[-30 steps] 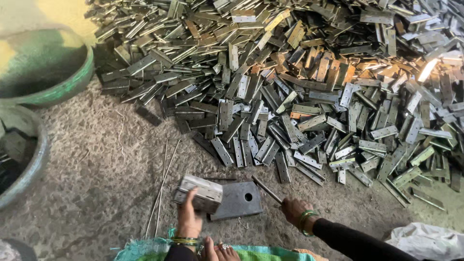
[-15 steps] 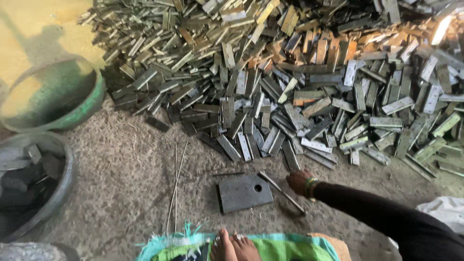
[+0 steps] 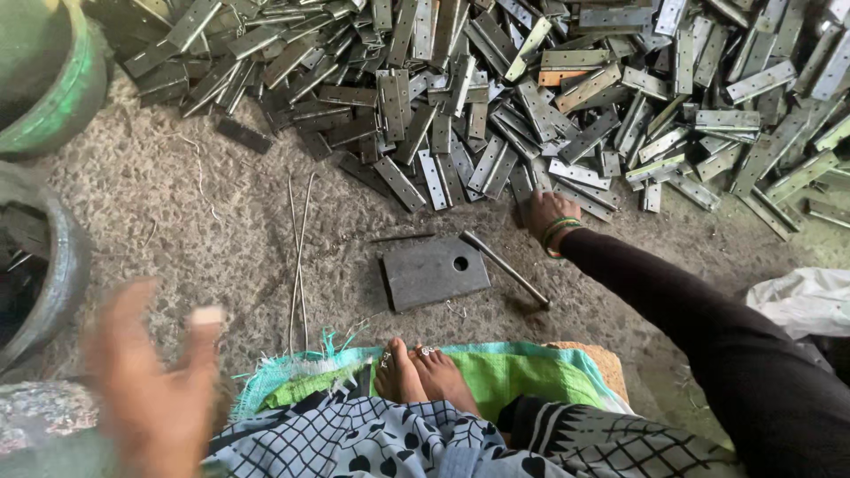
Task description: The person assembles metal hinges by placing them on a metal block and striking them with a cylindrical metal rod to secure the components. The person repeatedly picks up hinge parts, aligns them on the block, and uses the rod to press them together.
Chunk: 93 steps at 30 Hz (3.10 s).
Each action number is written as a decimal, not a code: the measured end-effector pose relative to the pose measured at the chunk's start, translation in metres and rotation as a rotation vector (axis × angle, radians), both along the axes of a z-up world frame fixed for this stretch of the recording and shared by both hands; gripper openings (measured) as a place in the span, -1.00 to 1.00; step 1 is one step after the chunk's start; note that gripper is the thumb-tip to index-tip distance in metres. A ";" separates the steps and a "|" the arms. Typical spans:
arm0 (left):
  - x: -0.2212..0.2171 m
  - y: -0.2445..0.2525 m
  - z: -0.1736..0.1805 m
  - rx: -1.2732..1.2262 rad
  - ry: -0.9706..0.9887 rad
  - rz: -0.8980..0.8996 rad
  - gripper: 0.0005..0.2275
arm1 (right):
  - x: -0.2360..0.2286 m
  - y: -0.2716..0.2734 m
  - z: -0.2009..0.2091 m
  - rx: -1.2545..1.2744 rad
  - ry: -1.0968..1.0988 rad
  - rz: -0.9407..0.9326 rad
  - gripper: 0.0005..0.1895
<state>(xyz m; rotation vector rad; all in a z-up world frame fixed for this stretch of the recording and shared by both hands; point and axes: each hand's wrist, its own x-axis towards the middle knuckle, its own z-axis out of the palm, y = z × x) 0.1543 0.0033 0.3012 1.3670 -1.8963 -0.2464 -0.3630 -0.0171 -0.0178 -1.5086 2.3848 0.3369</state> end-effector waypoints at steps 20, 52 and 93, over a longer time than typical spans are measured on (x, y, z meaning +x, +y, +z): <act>-0.144 0.043 -0.284 1.157 0.405 -0.426 -0.68 | 0.084 0.056 0.004 -0.478 -0.892 0.015 -0.40; -0.139 0.028 -0.245 1.367 1.521 -0.172 -0.59 | 0.007 -0.077 -0.002 -0.384 0.135 0.792 -0.67; -0.145 0.042 -0.275 1.428 1.557 -0.182 -0.65 | 0.066 0.013 0.142 -0.990 -0.725 0.499 -0.66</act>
